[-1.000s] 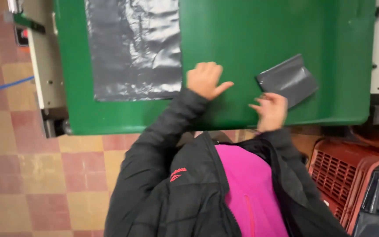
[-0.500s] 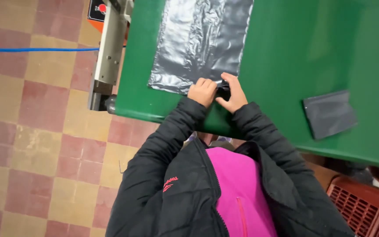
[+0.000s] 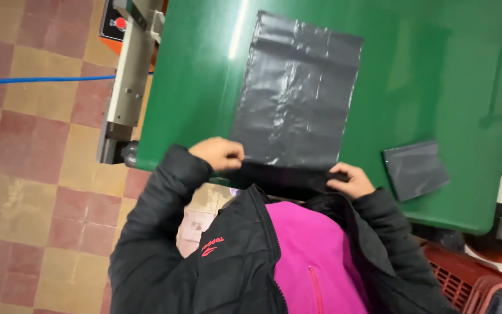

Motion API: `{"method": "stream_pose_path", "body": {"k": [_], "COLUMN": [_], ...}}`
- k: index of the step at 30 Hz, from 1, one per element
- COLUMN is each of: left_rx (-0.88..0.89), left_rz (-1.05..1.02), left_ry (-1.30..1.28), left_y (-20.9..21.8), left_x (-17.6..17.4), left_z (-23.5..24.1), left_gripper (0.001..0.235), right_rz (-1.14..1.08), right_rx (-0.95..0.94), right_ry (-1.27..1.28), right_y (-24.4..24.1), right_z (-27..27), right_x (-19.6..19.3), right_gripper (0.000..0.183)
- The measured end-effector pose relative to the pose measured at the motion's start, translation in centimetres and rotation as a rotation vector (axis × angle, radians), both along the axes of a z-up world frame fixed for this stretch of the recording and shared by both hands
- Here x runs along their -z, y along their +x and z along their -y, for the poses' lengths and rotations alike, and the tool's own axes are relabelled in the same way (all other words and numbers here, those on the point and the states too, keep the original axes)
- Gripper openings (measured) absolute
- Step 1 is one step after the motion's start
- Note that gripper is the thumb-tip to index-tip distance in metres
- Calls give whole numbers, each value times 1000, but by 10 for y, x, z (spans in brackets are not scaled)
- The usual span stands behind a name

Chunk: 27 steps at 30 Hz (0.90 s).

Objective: Folding black plastic bags and placing them in a collection crate.

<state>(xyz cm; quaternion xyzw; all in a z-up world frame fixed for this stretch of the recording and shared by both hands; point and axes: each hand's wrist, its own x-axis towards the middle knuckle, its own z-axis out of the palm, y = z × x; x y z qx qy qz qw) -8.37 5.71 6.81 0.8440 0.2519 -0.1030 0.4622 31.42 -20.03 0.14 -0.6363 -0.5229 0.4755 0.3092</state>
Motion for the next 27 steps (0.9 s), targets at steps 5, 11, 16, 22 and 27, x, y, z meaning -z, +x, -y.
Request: {"method": "stream_pose_path", "body": {"k": [5,11,16,22,27], "left_rx": [-228,-573,-654,-681,-602], "left_rz": [632,598,399,289,284], "left_ry": [-357,110,348,516,830], "left_y": [99,211,228,227,238], "left_x": [25,105,145,128,34], "left_z": [-95,-206,-218,-201,-137], "left_gripper": [12,19,22,25,34], "right_rz": [-11,-41,419,781,796], "right_rx": [315,426,350,138,-20], "right_ry": [-33,80,353,507,161], "right_y": [76,156,161,136,146], "right_z": [-79,-217,-250,-280,-313], "right_x": [-34,14,58,7,33], "right_gripper": [22,20,27,53,52]}}
